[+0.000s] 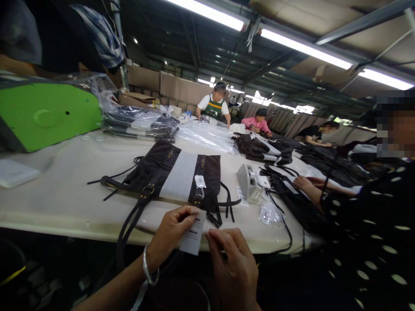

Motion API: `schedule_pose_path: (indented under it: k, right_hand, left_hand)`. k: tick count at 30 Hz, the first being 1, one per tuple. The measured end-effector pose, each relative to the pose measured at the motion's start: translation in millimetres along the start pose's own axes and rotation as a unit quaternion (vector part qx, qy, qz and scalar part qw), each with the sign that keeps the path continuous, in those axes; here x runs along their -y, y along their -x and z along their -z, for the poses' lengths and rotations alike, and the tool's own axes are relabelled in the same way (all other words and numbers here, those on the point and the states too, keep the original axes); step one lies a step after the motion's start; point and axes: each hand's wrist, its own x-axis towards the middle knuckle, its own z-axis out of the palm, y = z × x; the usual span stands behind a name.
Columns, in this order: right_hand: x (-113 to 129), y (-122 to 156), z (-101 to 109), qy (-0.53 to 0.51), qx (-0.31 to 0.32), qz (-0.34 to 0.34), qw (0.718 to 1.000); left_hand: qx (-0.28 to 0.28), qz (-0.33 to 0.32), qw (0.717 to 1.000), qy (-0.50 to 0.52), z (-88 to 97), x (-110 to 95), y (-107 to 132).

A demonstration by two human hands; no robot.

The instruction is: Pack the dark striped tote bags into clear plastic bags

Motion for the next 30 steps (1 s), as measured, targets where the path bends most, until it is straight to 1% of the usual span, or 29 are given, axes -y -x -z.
schedule_pose_path:
  k: [2,5,9,12,22,30]
  right_hand:
    - [3.1,1.2,-0.8,-0.01,0.012,0.005,1.0]
    - [6.3,4.0,-3.3,-0.021,0.024,0.011,0.999]
    - [9.2,4.3,-9.1,-0.028,0.018,0.018,0.999]
    - [10.3,2.1,-14.0,-0.03,0.016,0.02,0.999]
    - [6.5,2.8,-21.0,-0.026,0.025,0.012,0.999]
    - [2.7,3.0,-26.2,-0.029,0.029,0.007,0.999]
  left_hand:
    - [0.001,-0.005,1.0,-0.001,0.9,-0.6,1.3]
    - [-0.013,-0.01,1.0,-0.011,1.0,1.4,2.9]
    - [-0.037,-0.022,0.998,-0.041,0.1,5.9,4.3]
    - [-0.043,-0.037,0.996,-0.064,0.3,7.0,6.2]
    - [-0.054,-0.04,0.994,-0.087,1.4,4.5,8.9]
    - [-0.057,-0.076,0.986,-0.134,-1.5,6.3,13.2]
